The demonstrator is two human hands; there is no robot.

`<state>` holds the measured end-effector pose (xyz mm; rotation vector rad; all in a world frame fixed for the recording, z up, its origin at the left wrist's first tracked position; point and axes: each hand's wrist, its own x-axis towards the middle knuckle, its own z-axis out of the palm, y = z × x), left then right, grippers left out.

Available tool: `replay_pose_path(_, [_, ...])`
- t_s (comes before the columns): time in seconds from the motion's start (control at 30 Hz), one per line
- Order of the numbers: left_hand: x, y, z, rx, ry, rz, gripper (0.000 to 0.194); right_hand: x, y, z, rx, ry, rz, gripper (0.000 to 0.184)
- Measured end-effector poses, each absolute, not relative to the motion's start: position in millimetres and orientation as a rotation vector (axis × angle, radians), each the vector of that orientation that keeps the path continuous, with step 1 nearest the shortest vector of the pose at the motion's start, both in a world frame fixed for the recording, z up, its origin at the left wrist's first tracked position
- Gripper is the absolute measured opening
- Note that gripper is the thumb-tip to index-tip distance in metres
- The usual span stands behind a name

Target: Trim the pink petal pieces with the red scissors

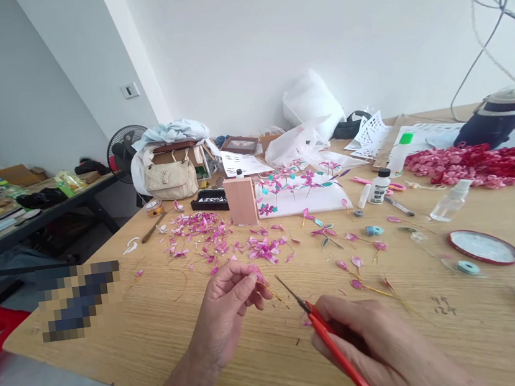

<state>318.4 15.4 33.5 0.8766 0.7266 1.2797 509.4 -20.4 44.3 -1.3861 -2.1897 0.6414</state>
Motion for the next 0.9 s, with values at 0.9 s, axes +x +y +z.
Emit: replay_pose_path(0.9, [325.2,10.8,24.8,0.948,0.740,1.270,0.010,486.6,-19.7,51.1,-1.483,-2.180,0.991,0.033])
